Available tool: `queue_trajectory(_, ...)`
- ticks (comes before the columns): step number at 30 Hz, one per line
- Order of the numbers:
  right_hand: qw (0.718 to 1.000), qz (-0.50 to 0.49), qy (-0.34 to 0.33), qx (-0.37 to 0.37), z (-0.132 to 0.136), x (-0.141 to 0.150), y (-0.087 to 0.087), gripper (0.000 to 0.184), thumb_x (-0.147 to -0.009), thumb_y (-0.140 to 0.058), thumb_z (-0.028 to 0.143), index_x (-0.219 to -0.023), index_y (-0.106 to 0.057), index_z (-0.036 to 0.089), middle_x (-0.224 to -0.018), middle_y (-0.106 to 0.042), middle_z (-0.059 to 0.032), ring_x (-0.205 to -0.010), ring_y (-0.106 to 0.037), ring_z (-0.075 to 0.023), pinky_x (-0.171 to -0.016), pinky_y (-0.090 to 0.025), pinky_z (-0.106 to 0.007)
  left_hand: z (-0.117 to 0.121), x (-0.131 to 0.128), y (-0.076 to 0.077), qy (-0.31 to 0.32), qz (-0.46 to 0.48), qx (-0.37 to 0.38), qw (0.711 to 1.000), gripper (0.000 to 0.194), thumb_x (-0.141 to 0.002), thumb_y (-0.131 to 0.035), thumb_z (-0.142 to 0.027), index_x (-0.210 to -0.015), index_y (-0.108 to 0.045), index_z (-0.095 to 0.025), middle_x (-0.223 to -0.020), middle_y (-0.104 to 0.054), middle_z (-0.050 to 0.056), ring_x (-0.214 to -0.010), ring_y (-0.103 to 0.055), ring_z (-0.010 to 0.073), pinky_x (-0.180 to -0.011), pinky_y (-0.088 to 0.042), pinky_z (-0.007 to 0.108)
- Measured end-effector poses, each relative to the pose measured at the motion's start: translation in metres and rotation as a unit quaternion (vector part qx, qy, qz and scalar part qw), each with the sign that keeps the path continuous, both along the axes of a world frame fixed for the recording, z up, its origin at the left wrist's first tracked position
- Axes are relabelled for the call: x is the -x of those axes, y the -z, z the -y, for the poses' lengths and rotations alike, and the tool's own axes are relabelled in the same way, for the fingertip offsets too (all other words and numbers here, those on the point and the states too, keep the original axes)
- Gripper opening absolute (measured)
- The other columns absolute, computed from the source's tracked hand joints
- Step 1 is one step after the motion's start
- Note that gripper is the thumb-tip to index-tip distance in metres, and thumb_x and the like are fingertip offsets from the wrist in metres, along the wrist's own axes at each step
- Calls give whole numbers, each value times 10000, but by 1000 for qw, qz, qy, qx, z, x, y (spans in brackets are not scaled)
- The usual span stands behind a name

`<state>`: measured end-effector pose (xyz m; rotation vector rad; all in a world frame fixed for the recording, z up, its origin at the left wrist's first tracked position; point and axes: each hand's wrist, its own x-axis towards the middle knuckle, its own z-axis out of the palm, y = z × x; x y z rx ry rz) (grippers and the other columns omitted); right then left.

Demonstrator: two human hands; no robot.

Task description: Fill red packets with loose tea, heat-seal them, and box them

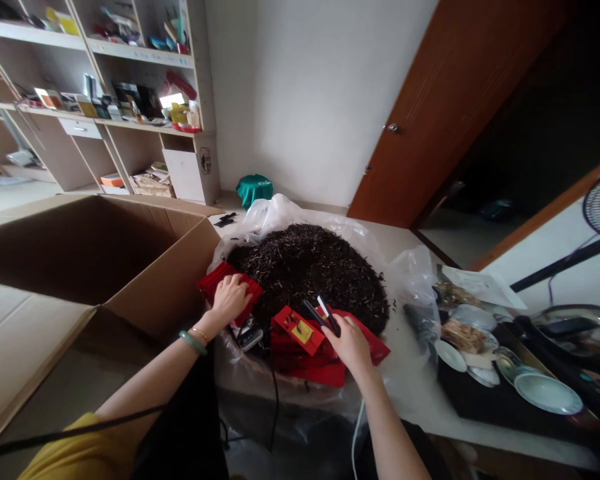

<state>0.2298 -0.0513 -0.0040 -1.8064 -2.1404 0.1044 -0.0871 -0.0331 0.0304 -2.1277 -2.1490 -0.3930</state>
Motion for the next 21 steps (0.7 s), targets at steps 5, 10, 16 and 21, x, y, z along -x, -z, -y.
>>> queue_trajectory(5, 1000, -3, 3, 8, 0, 1, -1, 325, -873, -541, 356, -1104, -640, 150, -1025, -662, -123, -962, -640, -255, -789, -477, -314, -25, 49, -24, -136, 171, 37, 975, 298, -854, -469, -280, -1003, -679, -131, -1152, -627, 187, -1123, -556, 328, -950, -430, 434)
queue_trajectory(10, 1000, -10, 4, 3, -1, 0, 1, 329, -864, -549, 366, -1112, -633, 167, -1001, -666, -111, -931, -641, -255, -764, -478, -318, -47, 86, -34, -168, 279, 129, 937, 243, -732, -625, -351, -643, -663, -128, -647, -670, 90, -719, -659, 242, -659, -497, 282)
queue_trajectory(16, 1000, -12, 2, 12, -3, -1, 2, 347, -868, -539, 376, -1121, -626, 155, -991, -659, -109, -929, -638, -259, -766, -479, -321, -46, 92, -18, -194, 422, 174, 869, 346, -624, -739, -462, -661, -622, -139, -599, -636, 20, -527, -560, 134, -504, -453, 225)
queue_trajectory(21, 1000, -17, -6, 5, -4, -3, 3, 323, -869, -532, 390, -1097, -635, 186, -988, -665, -98, -917, -636, -249, -752, -476, -312, -44, 99, -8, -206, 468, 186, 839, 417, -571, -761, -539, -665, -624, -156, -614, -626, 3, -552, -546, 122, -496, -445, 205)
